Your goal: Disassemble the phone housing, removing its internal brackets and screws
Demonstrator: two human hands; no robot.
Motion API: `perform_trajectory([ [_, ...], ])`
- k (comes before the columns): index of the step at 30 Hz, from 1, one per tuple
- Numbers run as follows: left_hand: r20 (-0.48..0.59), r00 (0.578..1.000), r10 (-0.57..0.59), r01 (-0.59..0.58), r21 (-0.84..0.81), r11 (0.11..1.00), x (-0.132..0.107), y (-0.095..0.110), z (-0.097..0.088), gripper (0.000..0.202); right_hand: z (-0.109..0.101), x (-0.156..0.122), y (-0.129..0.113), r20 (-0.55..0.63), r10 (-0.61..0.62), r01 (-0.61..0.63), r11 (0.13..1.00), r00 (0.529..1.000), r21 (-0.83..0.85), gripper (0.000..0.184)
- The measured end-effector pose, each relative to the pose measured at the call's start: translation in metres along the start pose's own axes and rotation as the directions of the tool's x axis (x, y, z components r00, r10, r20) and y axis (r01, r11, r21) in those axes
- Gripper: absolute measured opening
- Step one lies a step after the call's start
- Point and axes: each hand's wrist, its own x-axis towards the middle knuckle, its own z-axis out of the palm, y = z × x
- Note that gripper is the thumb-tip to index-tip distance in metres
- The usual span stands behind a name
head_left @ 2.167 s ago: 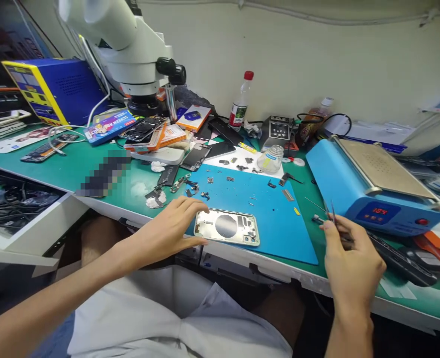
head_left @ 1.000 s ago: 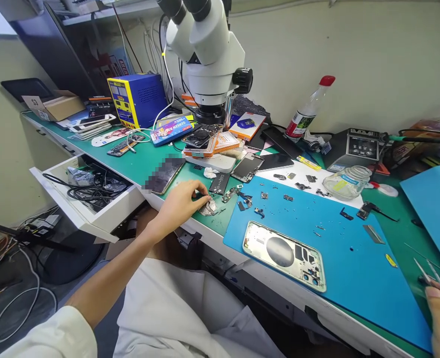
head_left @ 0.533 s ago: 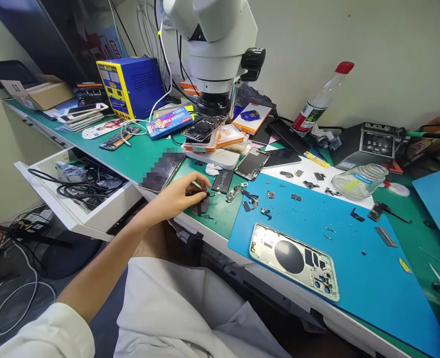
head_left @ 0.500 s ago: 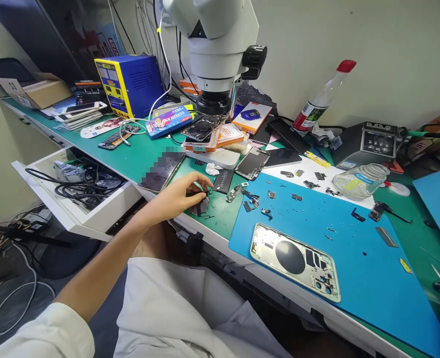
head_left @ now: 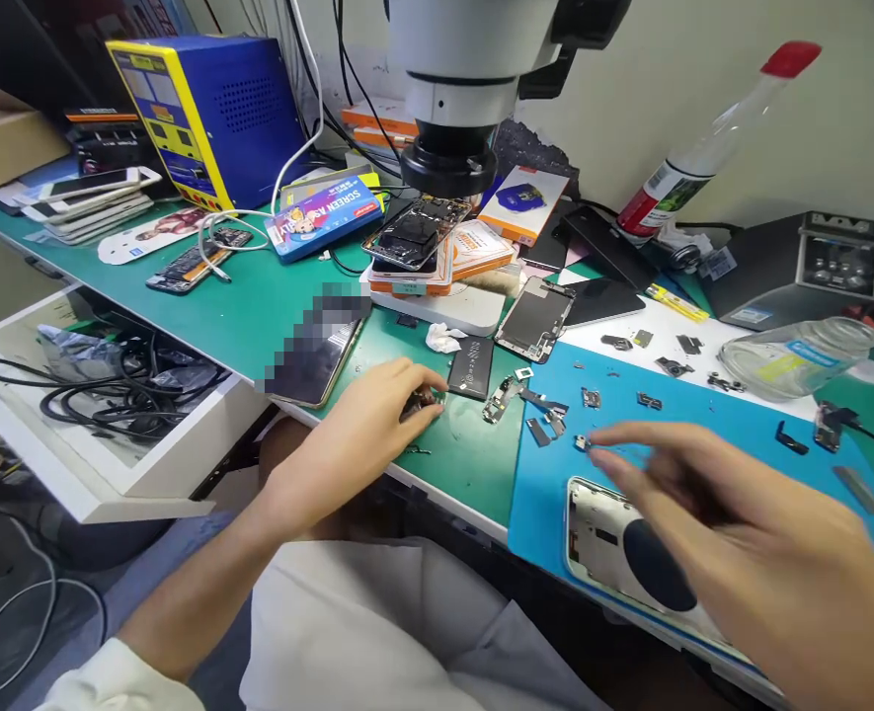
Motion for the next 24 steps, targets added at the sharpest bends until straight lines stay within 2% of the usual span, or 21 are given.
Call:
perform_trajectory([
  [2,-0.041,0.999,0.023,-0.025,-0.048,0.999,0.0,-0.004,0.003,0.01,0.023,0.032,-0.013,0.082,-0.232,0.243,0.955,0.969,-0.168,0.01],
  [4,-0.07,0.996,0.053,-0.061,-0.109,0.992,-0.001,-0.008,0.004,0.008,0.041,0.059,-0.018,0.145,-0.351,0.379,0.882,0.925,-0.28,0.01],
  [8,-0.114,0.991,0.074,-0.095,-0.19,0.977,-0.003,-0.015,0.003,0.008,0.059,0.088,-0.014,0.244,-0.434,0.497,0.779,0.867,-0.382,0.013],
  [13,-0.155,0.984,0.086,-0.119,-0.214,0.97,-0.004,-0.019,0.004,0.007,0.066,0.093,-0.014,0.275,-0.427,0.506,0.761,0.862,-0.406,0.013],
  [20,-0.177,0.978,0.109,-0.141,-0.176,0.974,-0.004,-0.02,0.005,0.013,0.073,0.1,-0.019,0.296,-0.34,0.433,0.828,0.893,-0.356,0.012],
  [24,-0.189,0.976,0.106,-0.141,-0.181,0.973,-0.004,-0.019,0.007,0.011,0.072,0.102,-0.024,0.308,-0.233,0.34,0.869,0.922,-0.36,0.011],
])
